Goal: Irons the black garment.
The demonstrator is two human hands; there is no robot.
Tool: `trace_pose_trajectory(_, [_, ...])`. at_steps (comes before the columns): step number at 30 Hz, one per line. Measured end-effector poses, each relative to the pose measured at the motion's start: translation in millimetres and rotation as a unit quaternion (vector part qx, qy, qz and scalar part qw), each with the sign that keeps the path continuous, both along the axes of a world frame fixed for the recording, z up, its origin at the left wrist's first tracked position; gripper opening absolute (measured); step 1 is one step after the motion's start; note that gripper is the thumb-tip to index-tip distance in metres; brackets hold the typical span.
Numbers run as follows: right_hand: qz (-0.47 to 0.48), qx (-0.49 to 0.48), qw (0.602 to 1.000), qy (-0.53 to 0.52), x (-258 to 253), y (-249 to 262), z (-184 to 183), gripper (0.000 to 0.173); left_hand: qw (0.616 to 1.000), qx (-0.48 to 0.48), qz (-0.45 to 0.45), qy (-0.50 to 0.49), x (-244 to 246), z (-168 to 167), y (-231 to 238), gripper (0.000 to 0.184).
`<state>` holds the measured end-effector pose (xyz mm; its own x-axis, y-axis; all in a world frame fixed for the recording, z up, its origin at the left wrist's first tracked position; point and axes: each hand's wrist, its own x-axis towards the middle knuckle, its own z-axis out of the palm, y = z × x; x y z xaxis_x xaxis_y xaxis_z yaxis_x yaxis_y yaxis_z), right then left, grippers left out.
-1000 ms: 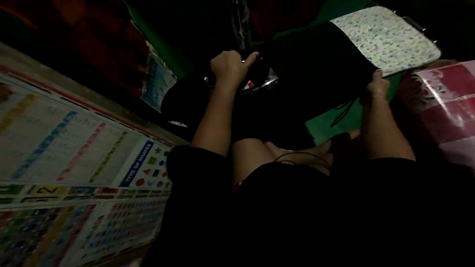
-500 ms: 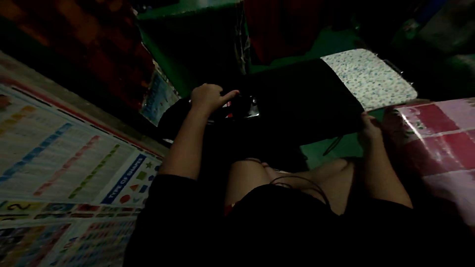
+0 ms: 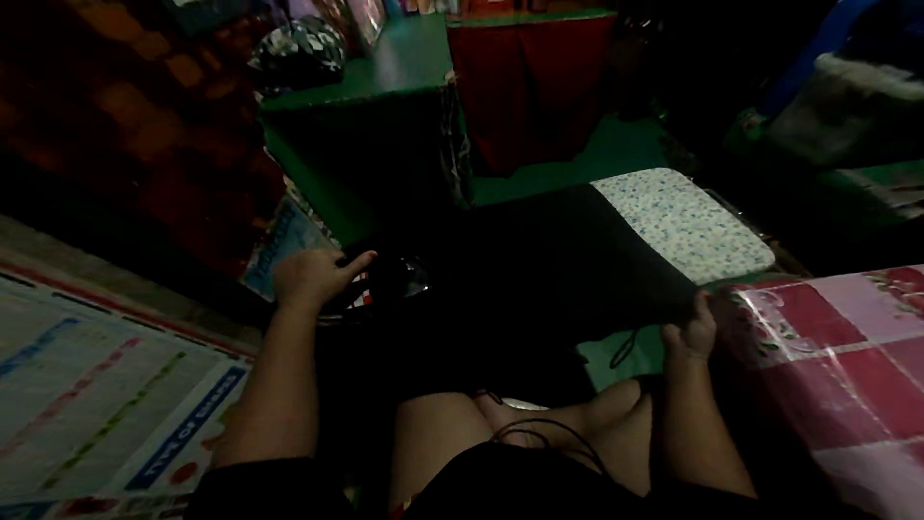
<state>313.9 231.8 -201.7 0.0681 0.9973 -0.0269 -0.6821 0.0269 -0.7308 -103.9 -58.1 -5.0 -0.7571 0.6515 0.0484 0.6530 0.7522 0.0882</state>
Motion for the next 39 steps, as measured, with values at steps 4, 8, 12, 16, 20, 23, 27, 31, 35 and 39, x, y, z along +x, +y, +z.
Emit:
trace_pose_trajectory(4, [-0.033, -0.02, 0.989, -0.144, -4, 7, -9, 0.015, 0.998, 0.004, -0.057, -0.005, 19, 0, 42, 0.067])
trace_pose_trajectory(8, [-0.038, -0.029, 0.987, -0.156, -4, 8, -11, 0.018, 0.99, 0.014, -0.139, -0.014, 58, 2, 104, 0.07])
trace_pose_trajectory(12, [-0.022, -0.039, 0.988, -0.147, -2, 12, -17, 0.02, 0.974, -0.007, -0.225, -0.03, 106, 7, 178, 0.075])
trace_pose_trajectory(16, [-0.019, -0.02, 0.989, -0.144, 0, 18, -26, 0.019, 0.957, -0.005, -0.29, -0.026, 146, 2, 243, 0.079])
trace_pose_trajectory(20, [-0.019, 0.016, 0.967, -0.253, 8, 19, -29, 0.034, 0.949, -0.025, -0.309, -0.052, 171, 8, 266, 0.077])
trace_pose_trajectory(23, [0.006, 0.04, 0.932, -0.359, 12, 8, -23, 0.044, 0.946, -0.057, -0.312, -0.06, 169, 13, 257, 0.075])
trace_pose_trajectory(27, [0.029, 0.017, 0.896, -0.442, 22, -1, -21, 0.045, 0.948, -0.069, -0.304, -0.064, 150, 15, 219, 0.076])
trace_pose_trajectory(31, [0.03, 0.037, 0.906, -0.421, 24, 3, -24, 0.048, 0.967, -0.062, -0.241, -0.063, 106, 12, 153, 0.078])
trace_pose_trajectory(35, [0.024, 0.046, 0.915, -0.401, 23, 7, -27, 0.047, 0.988, -0.034, -0.14, -0.06, 50, 5, 71, 0.075])
trace_pose_trajectory(39, [0.048, 0.027, 0.921, -0.386, 21, 0, -16, 0.052, 0.997, -0.026, -0.023, -0.066, 3, 1, -4, 0.075])
